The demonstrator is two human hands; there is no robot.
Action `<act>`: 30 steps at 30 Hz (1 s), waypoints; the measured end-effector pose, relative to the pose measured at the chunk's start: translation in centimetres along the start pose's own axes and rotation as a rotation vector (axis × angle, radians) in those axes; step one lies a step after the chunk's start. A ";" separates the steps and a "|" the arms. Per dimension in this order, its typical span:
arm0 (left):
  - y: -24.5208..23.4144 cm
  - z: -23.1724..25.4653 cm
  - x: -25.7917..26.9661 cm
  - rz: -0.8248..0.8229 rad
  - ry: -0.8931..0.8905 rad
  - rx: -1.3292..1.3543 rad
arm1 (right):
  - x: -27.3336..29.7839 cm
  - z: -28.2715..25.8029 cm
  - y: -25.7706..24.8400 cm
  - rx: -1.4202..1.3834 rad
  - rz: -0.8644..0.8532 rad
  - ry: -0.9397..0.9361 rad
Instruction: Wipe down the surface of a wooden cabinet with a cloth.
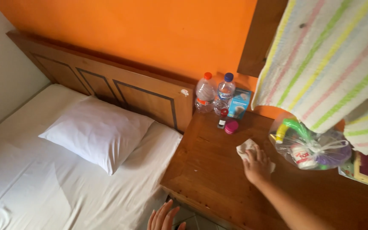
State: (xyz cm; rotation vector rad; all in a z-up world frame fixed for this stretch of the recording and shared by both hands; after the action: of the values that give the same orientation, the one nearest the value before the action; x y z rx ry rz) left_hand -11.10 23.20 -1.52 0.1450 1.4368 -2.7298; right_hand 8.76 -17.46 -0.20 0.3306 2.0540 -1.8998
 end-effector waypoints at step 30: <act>-0.2 16.2 2.3 -0.198 0.099 0.035 | 12.9 3.2 -6.7 -0.136 -0.080 -0.215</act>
State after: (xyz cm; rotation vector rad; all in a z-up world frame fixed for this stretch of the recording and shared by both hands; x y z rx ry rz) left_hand -14.37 9.95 7.53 0.1485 1.5043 -2.9462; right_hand -5.44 -21.85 0.75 0.0107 2.0634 -1.7431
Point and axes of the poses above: each hand's wrist, its own x-axis away from the middle knuckle, its own y-axis out of the palm, z = x × y, the point moved 1 cm from there along -x, towards the middle knuckle, and after that the axes turned 9 degrees about x, right-handed, at the moved point
